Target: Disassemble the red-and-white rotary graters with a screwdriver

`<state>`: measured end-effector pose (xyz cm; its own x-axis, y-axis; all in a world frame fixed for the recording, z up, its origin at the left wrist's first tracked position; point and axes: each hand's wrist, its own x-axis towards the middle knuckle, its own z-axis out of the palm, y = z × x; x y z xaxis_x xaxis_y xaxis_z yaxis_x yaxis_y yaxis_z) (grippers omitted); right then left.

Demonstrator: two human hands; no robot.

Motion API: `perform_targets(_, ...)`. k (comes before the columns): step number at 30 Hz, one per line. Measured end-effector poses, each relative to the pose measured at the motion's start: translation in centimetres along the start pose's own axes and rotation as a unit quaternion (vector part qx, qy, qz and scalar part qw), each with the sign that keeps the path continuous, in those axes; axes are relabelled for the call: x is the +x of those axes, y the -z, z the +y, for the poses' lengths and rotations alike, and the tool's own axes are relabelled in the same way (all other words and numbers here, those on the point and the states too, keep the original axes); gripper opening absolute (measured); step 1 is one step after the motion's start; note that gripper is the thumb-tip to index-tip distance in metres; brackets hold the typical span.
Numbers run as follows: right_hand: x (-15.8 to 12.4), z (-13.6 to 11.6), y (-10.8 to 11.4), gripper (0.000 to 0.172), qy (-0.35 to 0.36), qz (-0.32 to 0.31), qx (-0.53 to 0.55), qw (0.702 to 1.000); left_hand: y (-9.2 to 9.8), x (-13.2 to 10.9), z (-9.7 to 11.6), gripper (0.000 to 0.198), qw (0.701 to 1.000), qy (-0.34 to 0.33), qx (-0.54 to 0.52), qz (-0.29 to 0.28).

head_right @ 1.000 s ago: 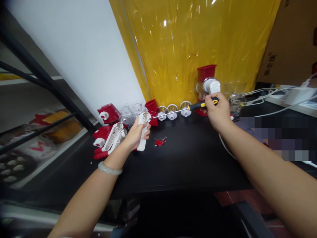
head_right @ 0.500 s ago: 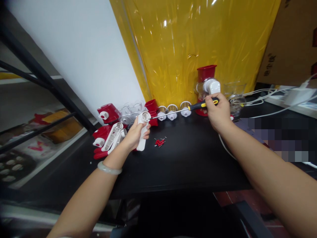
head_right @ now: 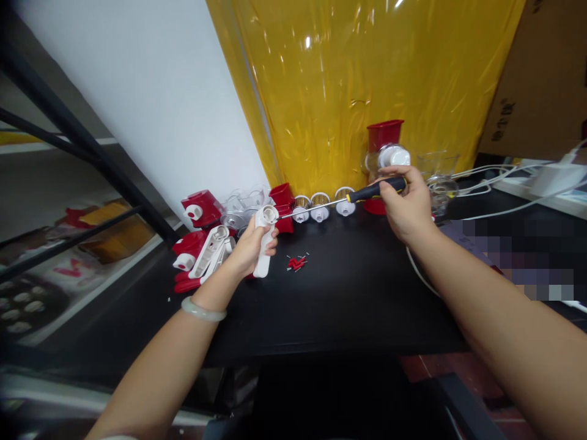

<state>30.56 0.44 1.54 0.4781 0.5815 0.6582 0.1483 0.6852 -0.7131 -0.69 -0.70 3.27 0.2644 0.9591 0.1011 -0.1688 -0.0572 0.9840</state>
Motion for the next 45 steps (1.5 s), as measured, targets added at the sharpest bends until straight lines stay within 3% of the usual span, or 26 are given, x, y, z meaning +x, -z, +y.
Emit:
perform_targets(3,-0.6,-1.3,-0.3,0.036,-0.014,-0.044,0.081,0.996,0.1,0.2,-0.1,0.047,1.0,-0.011,0.014,0.023)
perform_targets(5,-0.8,-1.6,-0.1,0.031,-0.024,-0.066,0.079,0.994,0.2,0.4,-0.1,0.052,0.998,-0.029,0.035,0.038)
perform_targets(8,-0.8,-1.4,0.4,0.04,-0.033,-0.069,-0.063,0.995,0.4,0.6,-0.3,0.059,0.994,-0.054,0.074,0.05)
perform_targets(10,-0.7,-1.0,0.6,0.037,-0.022,-0.057,-0.136,0.989,0.6,0.7,-0.4,0.06,0.992,-0.061,0.095,0.052)
perform_targets(12,-0.6,-0.8,0.6,0.027,-0.035,-0.058,-0.072,0.995,0.8,0.8,-0.5,0.061,0.991,-0.064,0.109,0.053)
perform_targets(15,-0.5,-1.1,0.3,0.055,-0.134,-0.124,0.135,0.974,1.0,0.9,-0.7,0.06,0.99,-0.065,0.115,0.054)
perform_targets(17,-0.5,-1.3,0.2,0.052,-0.179,-0.152,0.174,0.956,1.2,1.0,-0.7,0.061,0.99,-0.067,0.113,0.052)
perform_targets(19,-0.5,-1.4,0.3,0.037,-0.172,-0.136,0.082,0.972,1.4,1.1,-0.8,0.062,0.99,-0.07,0.113,0.051)
perform_targets(22,-0.3,-0.9,0.5,0.042,-0.113,-0.099,-0.11,0.982,1.4,1.1,-0.8,0.063,0.99,-0.069,0.118,0.047)
perform_targets(24,-0.2,-0.4,0.6,0.043,-0.077,-0.074,-0.144,0.984,1.3,0.9,-0.8,0.064,0.99,-0.059,0.127,0.031)
perform_targets(28,0.1,0.3,0.9,0.036,-0.048,-0.042,-0.144,0.988,1.2,0.7,-0.8,0.059,0.988,-0.043,0.149,-0.008)
perform_targets(32,0.3,0.4,1.1,0.024,-0.034,-0.017,-0.17,0.985,1.4,0.7,-0.8,0.059,0.986,-0.039,0.16,-0.013)
perform_targets(36,0.4,0.0,0.8,0.021,-0.056,0.026,-0.087,0.994,1.2,0.7,-0.7,0.057,0.988,-0.053,0.148,-0.011)
perform_targets(41,-0.4,-1.6,-0.4,0.027,-0.05,0.049,0.05,0.996,1.0,0.7,-0.4,0.015,0.981,-0.142,0.119,0.054)
perform_targets(45,-1.6,-2.5,-0.7,0.028,-0.033,0.032,0.028,0.999,1.4,0.8,-0.5,0.025,0.954,-0.253,0.135,0.09)
